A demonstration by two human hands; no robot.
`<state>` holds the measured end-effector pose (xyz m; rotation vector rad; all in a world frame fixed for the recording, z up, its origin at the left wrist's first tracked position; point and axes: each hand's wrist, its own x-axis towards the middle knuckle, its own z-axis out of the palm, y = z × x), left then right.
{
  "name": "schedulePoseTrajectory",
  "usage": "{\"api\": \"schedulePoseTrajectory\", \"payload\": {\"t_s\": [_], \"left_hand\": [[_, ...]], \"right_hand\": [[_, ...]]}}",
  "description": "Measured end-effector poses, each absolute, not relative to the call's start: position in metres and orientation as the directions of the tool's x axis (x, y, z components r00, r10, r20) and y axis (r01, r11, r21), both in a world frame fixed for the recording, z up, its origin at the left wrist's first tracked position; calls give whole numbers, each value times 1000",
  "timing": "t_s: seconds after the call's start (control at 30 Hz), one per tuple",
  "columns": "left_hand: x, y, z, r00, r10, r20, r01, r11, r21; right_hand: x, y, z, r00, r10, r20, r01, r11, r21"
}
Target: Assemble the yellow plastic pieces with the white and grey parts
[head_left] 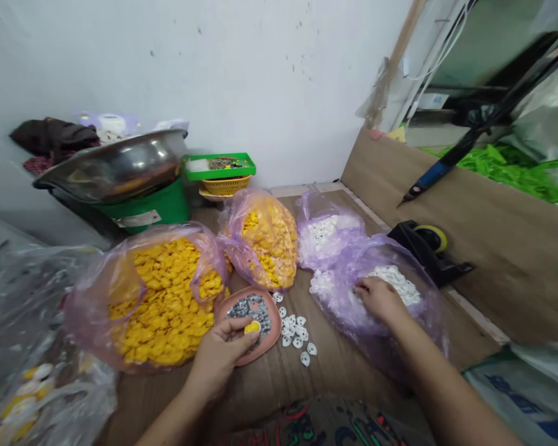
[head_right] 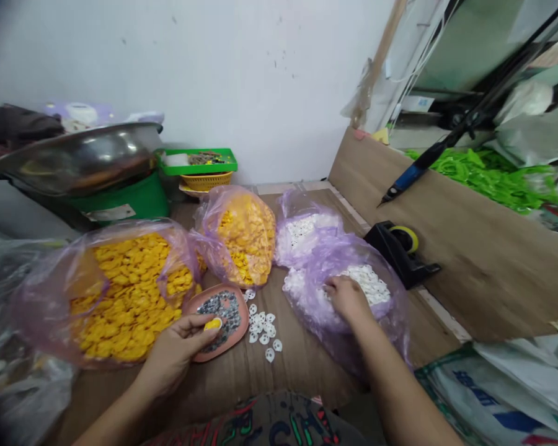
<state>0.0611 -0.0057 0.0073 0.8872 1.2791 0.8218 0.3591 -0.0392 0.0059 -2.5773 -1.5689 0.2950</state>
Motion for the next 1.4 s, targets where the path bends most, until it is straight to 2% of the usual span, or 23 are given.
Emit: {"api": "schedulePoseTrajectory", "payload": {"t_s": [0.2, 0.23, 0.3, 0.33, 0.4, 0.47, 0.53, 0.63, 0.73, 0.83, 0.93, 1.07, 1.17, 1.3, 1.4], "left_hand": [[59, -12, 10, 131, 886, -446, -142, 462, 876], [59, -13, 10, 122, 888, -443, -146, 457, 877], [60, -14, 9, 101, 897, -431, -127, 441, 888], [61, -14, 9, 99, 900, -425, -109, 434, 894], [65, -15, 10, 118, 901, -418, -75, 428, 901], [69, -16, 11, 162, 897, -411, -70, 425, 902], [72, -16, 13, 213, 899, -382, -109, 410, 905], [69, -16, 14, 232, 911, -340, -180, 384, 906], [59, -15, 14, 187, 909, -373, -197, 407, 892], [52, -16, 11, 159, 909, -386, -228, 414, 881], [53, -18, 7, 193, 903, -383, -218, 420, 881], [58, -18, 6, 239, 893, -382, -233, 435, 870], [58, -16, 9, 222, 903, -367, -255, 417, 873], [57, -15, 9, 265, 907, -327, -254, 393, 884], [56, -17, 6, 288, 914, -286, -234, 356, 904]], "right_hand": [[366, -47, 6, 480, 872, -94, 847, -488, -209], [364, -48, 6, 501, 864, -47, 839, -498, -219], [354, -52, 10, 524, 833, 177, 836, -462, -297], [345, -54, 12, 499, 799, 335, 853, -386, -351], [318, -55, 17, 311, 732, 605, 918, -67, -392], [283, -54, 20, 36, 741, 671, 911, 251, -327], [249, -49, 19, -182, 720, 669, 838, 470, -278], [214, -43, 13, -265, 686, 677, 774, 571, -276], [202, -40, 9, -304, 705, 640, 699, 622, -353], [200, -37, 6, -232, 737, 635, 682, 589, -434], [199, -32, 4, -111, 729, 675, 744, 511, -430], [198, -29, 4, -164, 713, 682, 726, 555, -405], [200, -32, 6, -203, 757, 620, 649, 579, -494], [206, -32, 10, -176, 854, 490, 548, 498, -672], [211, -28, 11, -249, 879, 408, 450, 477, -755]]}}
